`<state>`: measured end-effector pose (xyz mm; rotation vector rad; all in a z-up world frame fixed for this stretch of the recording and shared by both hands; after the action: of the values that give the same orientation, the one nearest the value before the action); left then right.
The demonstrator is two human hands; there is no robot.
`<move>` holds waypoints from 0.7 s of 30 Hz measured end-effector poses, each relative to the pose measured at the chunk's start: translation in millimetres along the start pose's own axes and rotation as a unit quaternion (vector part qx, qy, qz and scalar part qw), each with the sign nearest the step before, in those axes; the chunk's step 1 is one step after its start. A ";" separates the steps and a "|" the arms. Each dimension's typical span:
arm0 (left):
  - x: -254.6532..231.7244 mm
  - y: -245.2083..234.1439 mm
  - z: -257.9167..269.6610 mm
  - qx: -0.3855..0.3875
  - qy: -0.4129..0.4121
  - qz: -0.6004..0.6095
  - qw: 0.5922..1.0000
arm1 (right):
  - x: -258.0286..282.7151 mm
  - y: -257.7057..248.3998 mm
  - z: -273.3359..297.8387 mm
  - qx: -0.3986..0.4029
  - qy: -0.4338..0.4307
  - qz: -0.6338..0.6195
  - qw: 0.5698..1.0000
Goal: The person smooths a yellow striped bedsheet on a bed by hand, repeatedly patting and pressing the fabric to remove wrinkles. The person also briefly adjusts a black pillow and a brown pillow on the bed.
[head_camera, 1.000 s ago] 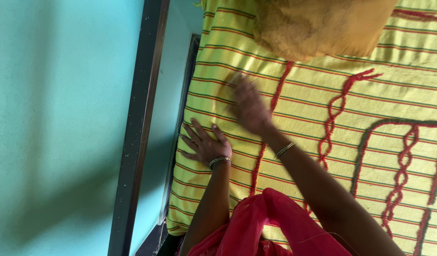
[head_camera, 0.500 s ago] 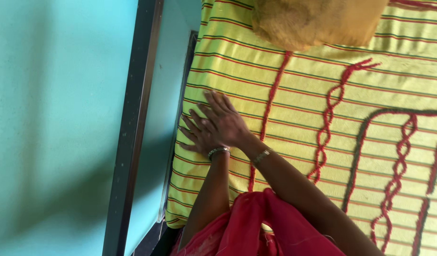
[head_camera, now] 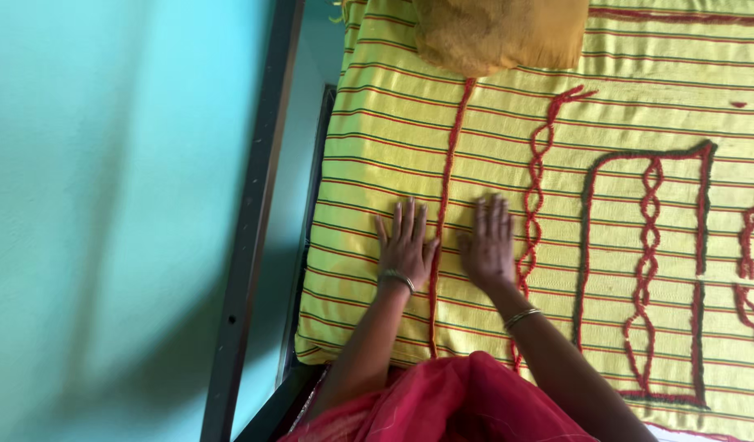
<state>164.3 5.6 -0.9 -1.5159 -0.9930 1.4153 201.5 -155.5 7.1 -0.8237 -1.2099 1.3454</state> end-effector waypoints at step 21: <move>-2.9 31.2 92.2 -0.034 -0.110 0.150 0.982 | -100.6 28.0 146.7 -0.080 0.074 -0.032 0.993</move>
<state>72.5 -3.6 -32.3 -1.6353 -0.9806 1.8107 71.1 -279.5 -1.0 -0.9742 -1.2271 1.1255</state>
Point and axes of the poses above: each hand's wrist, its own z-axis away from the middle knuckle, its own y-axis out of the palm, x = y × z, the point moved 9 cm from there along -z, towards the middle knuckle, and after that the axes turned 2 degrees about x, right-handed, at the moved point
